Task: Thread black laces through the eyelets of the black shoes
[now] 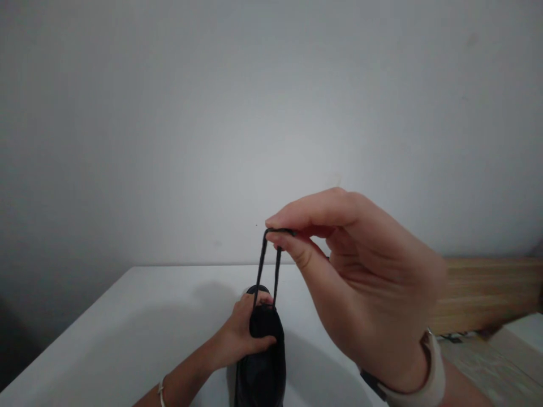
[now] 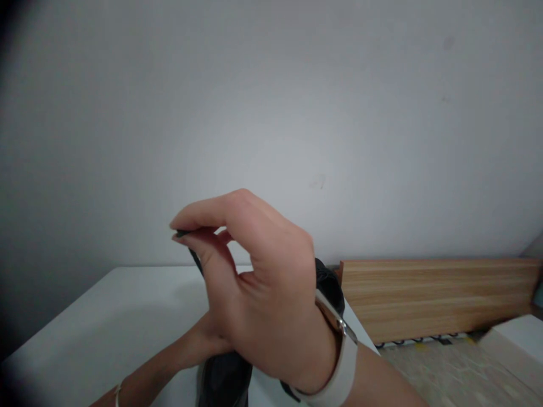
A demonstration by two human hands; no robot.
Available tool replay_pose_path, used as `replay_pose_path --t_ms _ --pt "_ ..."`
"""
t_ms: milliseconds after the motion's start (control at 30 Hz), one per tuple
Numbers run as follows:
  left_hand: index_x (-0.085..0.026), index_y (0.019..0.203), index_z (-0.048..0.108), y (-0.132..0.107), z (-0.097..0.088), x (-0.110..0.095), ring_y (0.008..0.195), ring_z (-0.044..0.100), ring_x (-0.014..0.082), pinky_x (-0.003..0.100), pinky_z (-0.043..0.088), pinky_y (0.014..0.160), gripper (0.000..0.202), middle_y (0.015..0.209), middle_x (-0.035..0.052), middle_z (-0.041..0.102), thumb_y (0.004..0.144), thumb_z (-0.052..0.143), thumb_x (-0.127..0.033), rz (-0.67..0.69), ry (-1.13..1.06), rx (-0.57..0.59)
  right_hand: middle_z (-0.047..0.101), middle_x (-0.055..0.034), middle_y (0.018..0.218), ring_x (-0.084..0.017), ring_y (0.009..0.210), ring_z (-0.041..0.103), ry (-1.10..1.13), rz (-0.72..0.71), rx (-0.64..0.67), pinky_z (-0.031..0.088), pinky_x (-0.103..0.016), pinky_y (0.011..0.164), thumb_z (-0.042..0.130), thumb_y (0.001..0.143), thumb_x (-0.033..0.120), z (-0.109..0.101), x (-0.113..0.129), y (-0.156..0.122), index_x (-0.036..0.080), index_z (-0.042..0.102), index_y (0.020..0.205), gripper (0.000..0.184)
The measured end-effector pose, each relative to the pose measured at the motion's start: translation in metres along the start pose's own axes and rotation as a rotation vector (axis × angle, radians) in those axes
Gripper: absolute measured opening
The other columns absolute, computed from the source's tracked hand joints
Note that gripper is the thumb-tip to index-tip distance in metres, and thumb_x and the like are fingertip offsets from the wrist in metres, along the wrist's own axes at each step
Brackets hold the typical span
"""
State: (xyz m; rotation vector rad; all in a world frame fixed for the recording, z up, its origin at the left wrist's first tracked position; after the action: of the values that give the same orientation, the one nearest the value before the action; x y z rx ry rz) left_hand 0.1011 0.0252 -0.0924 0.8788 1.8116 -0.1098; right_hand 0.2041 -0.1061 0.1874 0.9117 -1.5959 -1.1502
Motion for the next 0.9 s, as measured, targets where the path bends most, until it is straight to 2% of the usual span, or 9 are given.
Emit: replay_pose_path --t_ms 167,267,367,433,500,567,633,767,900 --pt "-0.024 0.123 0.060 -0.003 -0.002 -0.006 0.117 0.057 0.0340 0.052 0.045 0.103 0.055 0.121 0.0101 0.064 0.073 0.082 -0.034 0.047 0.098 -0.068 0.070 -0.0024 0.082 -0.013 0.080 0.066 -0.034 0.010 -0.009 0.057 -0.026 0.072 0.067 0.085 -0.007 -0.001 -0.002 0.001 0.009 0.071 0.088 0.017" --pt "-0.024 0.118 0.062 -0.002 -0.010 -0.021 0.109 0.060 0.0331 0.051 0.049 0.097 0.058 0.113 0.0080 0.065 0.067 0.086 -0.032 0.094 0.153 -0.122 0.070 -0.0025 0.082 -0.013 0.079 0.066 -0.051 0.004 -0.021 0.057 -0.026 0.070 0.067 0.084 -0.007 -0.003 -0.003 0.002 0.009 0.071 0.087 0.016" --pt "-0.024 0.125 0.054 -0.004 -0.033 -0.061 0.108 0.058 0.0308 0.047 0.047 0.096 0.070 0.118 0.0084 0.062 0.065 0.089 -0.033 0.164 0.188 -0.259 0.068 -0.0012 0.082 -0.012 0.078 0.065 -0.081 0.004 -0.034 0.057 -0.026 0.069 0.067 0.083 -0.007 -0.005 -0.004 0.003 0.010 0.070 0.088 0.018" --pt "-0.024 0.114 0.054 -0.009 -0.053 -0.102 0.101 0.057 0.0248 0.040 0.046 0.091 0.042 0.107 0.0049 0.061 0.081 0.078 -0.032 0.225 0.207 -0.399 0.067 0.0000 0.082 -0.011 0.078 0.064 -0.116 0.000 -0.037 0.056 -0.025 0.068 0.066 0.084 -0.007 -0.005 -0.007 0.003 0.011 0.069 0.088 0.019" --pt "-0.024 0.091 0.057 -0.013 -0.065 -0.150 0.081 0.056 0.0172 0.030 0.046 0.076 0.007 0.085 -0.0016 0.059 0.092 0.064 -0.026 0.342 0.231 -0.461 0.066 0.0007 0.083 -0.011 0.079 0.064 -0.141 -0.005 -0.044 0.056 -0.024 0.066 0.064 0.085 -0.006 -0.004 -0.009 0.003 0.012 0.068 0.089 0.019" --pt "-0.023 0.095 0.063 -0.011 -0.065 -0.193 0.064 0.055 0.0122 0.023 0.044 0.062 0.006 0.072 -0.0047 0.059 0.094 0.060 -0.018 0.465 0.411 -0.444 0.066 0.0009 0.083 -0.011 0.079 0.064 -0.151 0.000 -0.055 0.056 -0.023 0.065 0.063 0.085 -0.006 -0.003 -0.011 0.002 0.012 0.067 0.090 0.019" --pt "-0.019 0.090 0.063 -0.005 -0.063 -0.221 0.054 0.052 0.0099 0.021 0.040 0.053 0.007 0.064 -0.0059 0.056 0.094 0.057 -0.019 0.539 0.560 -0.486 0.066 0.0008 0.083 -0.011 0.079 0.064 -0.158 0.007 -0.059 0.056 -0.023 0.066 0.063 0.085 -0.007 -0.001 -0.011 0.002 0.012 0.068 0.090 0.020" --pt "-0.019 0.073 0.052 0.010 -0.058 -0.239 0.043 0.047 0.0083 0.021 0.035 0.045 0.020 0.055 -0.0075 0.051 0.093 0.052 -0.021 0.645 0.689 -0.612 0.066 0.0006 0.084 -0.012 0.080 0.064 -0.147 0.019 -0.069 0.057 -0.025 0.068 0.063 0.085 -0.006 0.000 -0.010 0.000 0.013 0.067 0.089 0.020" --pt "-0.016 0.078 0.058 0.015 -0.057 -0.243 0.047 0.052 0.0098 0.022 0.038 0.050 0.016 0.057 -0.0054 0.057 0.094 0.054 -0.019 0.660 0.730 -0.667 0.065 0.0015 0.085 -0.013 0.081 0.065 -0.097 0.060 -0.106 0.056 -0.027 0.067 0.063 0.086 -0.005 -0.005 -0.011 -0.004 0.017 0.067 0.089 0.023"
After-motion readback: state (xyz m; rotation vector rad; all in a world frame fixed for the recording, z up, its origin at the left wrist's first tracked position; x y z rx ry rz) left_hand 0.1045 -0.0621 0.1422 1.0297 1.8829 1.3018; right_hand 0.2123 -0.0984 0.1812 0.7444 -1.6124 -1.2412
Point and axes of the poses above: each hand's wrist, its own y-axis towards the middle knuckle, its own z-axis out of the palm, x = y × z, the point moved 5 cm from there along y, towards the middle knuckle
